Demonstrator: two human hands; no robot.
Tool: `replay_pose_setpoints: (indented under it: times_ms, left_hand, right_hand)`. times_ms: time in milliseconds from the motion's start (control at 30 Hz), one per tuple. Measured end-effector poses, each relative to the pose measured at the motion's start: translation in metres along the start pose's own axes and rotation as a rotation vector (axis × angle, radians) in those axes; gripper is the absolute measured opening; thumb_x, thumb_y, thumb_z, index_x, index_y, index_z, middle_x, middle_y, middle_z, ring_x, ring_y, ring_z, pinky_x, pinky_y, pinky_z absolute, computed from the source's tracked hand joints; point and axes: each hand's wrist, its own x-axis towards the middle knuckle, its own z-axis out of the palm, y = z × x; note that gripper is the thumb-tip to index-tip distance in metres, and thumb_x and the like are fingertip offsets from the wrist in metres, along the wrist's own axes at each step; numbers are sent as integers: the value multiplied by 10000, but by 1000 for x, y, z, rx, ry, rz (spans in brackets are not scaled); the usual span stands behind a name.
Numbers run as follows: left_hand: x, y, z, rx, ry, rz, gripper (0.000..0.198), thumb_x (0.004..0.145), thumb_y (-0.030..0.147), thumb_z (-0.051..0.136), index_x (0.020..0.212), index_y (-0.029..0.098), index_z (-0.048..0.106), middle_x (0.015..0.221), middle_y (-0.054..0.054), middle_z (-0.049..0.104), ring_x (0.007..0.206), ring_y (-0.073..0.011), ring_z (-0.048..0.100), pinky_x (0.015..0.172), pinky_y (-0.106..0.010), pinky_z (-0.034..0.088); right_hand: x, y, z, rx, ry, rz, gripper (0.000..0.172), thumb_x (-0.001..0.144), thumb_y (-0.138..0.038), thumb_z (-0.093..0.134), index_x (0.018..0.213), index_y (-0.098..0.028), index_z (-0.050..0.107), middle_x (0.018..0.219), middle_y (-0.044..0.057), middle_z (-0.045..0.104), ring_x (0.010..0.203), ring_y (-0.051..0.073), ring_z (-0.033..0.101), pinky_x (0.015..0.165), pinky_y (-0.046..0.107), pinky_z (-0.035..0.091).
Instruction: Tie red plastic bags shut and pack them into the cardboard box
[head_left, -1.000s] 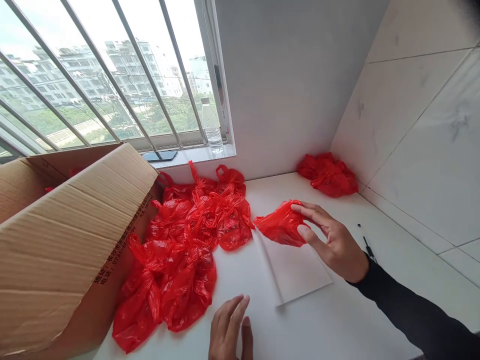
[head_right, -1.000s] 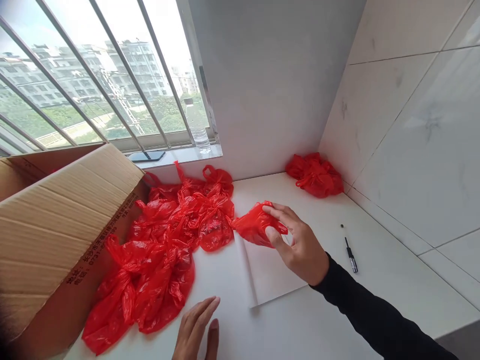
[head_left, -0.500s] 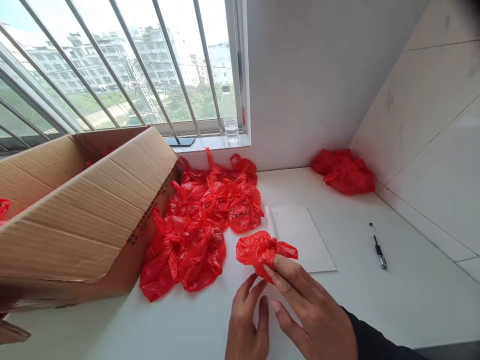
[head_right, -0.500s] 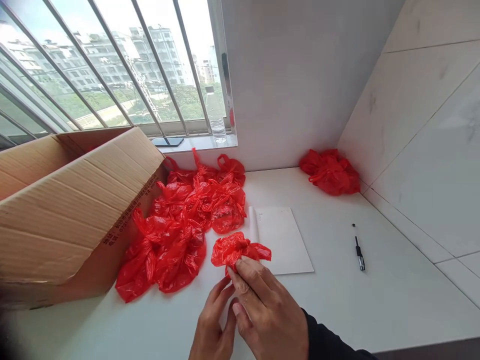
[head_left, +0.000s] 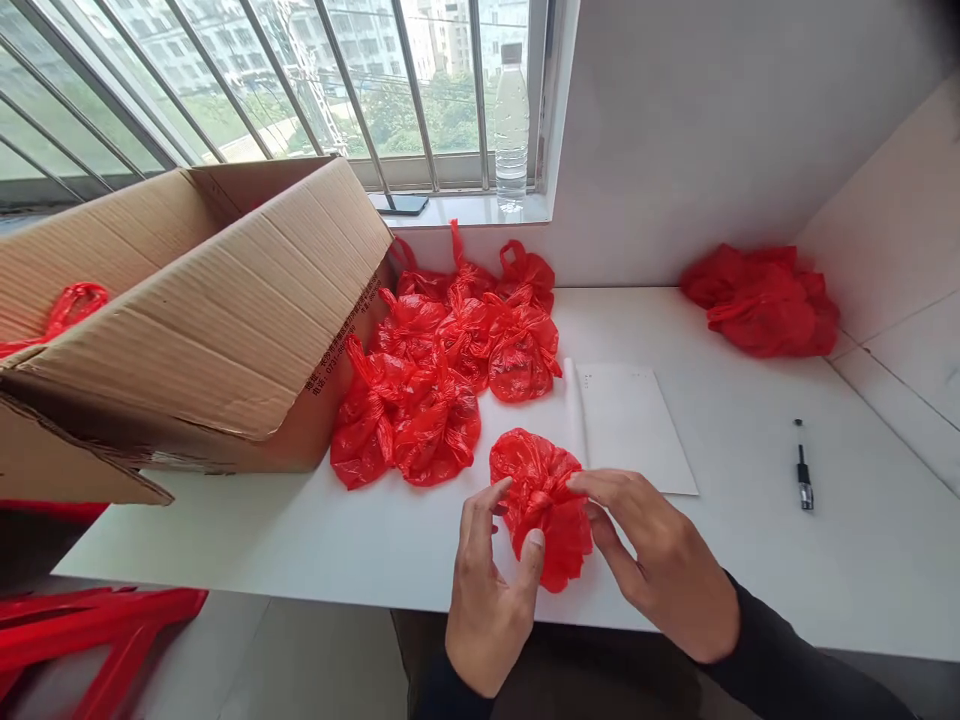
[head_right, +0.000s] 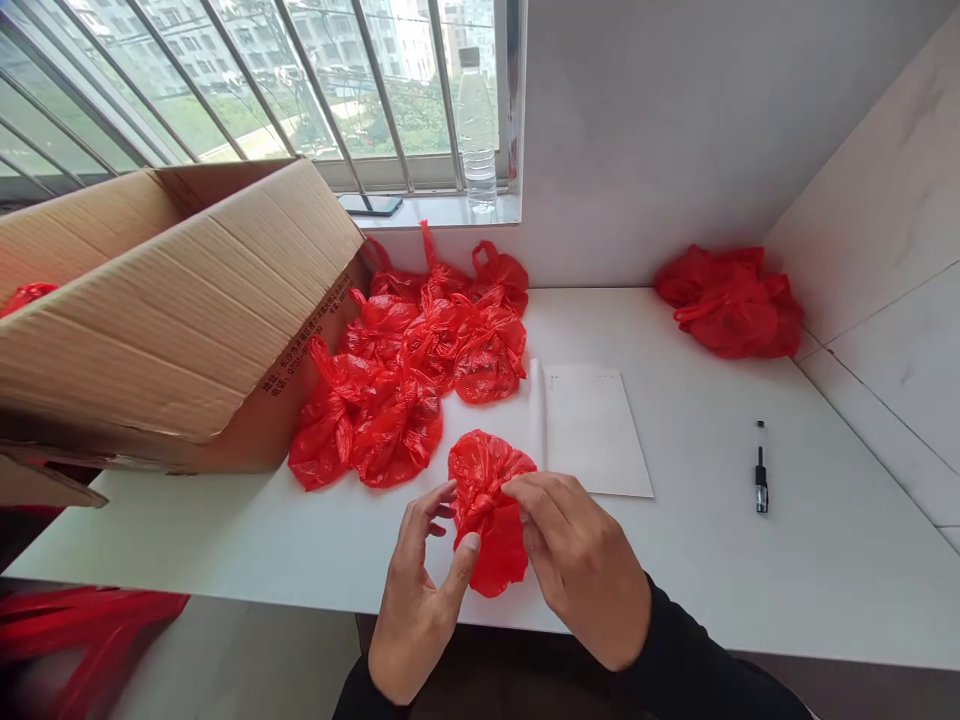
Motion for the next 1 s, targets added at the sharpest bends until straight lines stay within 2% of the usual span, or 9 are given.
replay_pose_setpoints:
  times_ms: [100, 267, 400, 500, 567, 667, 733, 867, 1000]
  left_hand:
    - [3, -3, 6, 19, 5, 8, 409, 947, 328, 556, 1344, 282, 469, 1192, -60, 599, 1069, -212, 574, 948, -398, 481]
    - [10, -6, 5, -36, -1, 0, 327, 963, 298, 534, 1289, 275, 519, 1023, -28, 645, 962, -188, 610, 897, -369, 495]
    - [10, -7, 3, 8, -92, 79, 490, 963, 263, 531, 1430, 323, 393, 1209, -45, 607, 1099, -200, 568, 970, -387, 463]
    - [7, -12, 4, 65, -159, 129, 584, 967, 191, 474, 1493, 370, 295, 1290, -37, 582, 1093, -198, 557, 980, -411, 451]
    - [4, -14, 4, 83, -163, 108, 595, 965, 156, 427, 1501, 376, 288, 1225, -36, 610, 1031, -196, 569, 952, -422, 460]
    - [1, -14, -1, 76, -190, 32, 596, 962, 191, 444, 1512, 357, 282, 1128, -45, 631, 1008, -213, 579, 927, -439, 473]
    - [3, -10, -8, 50, -205, 47, 583, 967, 262, 484, 1511, 345, 291, 1202, -64, 605, 1077, -229, 566, 966, -456, 460]
    - [23, -2, -24, 19, -185, 228, 500, 1003, 236, 412, 1485, 355, 356, 1458, -54, 452, 1345, -225, 396, 1129, -457, 331]
    - [48, -4, -24, 116, -343, 373, 408, 936, 177, 520, 1322, 306, 549, 1229, -52, 620, 1189, -246, 492, 1048, -465, 382]
  right_hand:
    - [11, 17, 11, -67, -84, -2, 429, 967, -143, 444, 1390, -209, 437, 1306, 93, 607, 1256, 238, 532, 1114, 515, 411]
    - [17, 17, 26, -6, -177, 33, 254, 969, -163, 466, 1201, -225, 547, 1053, 36, 647, 1009, 188, 604, 1147, 542, 341]
    - [21, 11, 21, 58, -160, 37, 157, 943, -102, 454, 996, -217, 548, 941, 12, 618, 898, 170, 578, 1120, 522, 352]
    - [25, 10, 9, 91, -100, 71, 131, 961, -129, 427, 1012, -217, 510, 970, 25, 619, 918, 182, 580, 991, 459, 458]
    - [27, 11, 0, 96, -10, 166, 98, 978, -177, 430, 1027, -223, 502, 954, 23, 621, 878, 174, 594, 806, 355, 523]
    - [29, 12, -13, 95, 120, 314, 57, 978, -256, 482, 1019, -244, 520, 915, 6, 626, 809, 149, 601, 519, 229, 458]
    - [29, 10, -18, 119, 151, 344, 56, 974, -279, 502, 1019, -258, 529, 907, -3, 627, 797, 137, 599, 435, 201, 394]
    - [29, 0, -18, 204, 136, 257, 67, 981, -245, 496, 1034, -265, 531, 907, -14, 620, 790, 116, 595, 559, 204, 469]
    - [30, -6, -16, 262, 163, 161, 94, 978, -228, 511, 1051, -276, 545, 909, -26, 634, 815, 101, 621, 726, 226, 514]
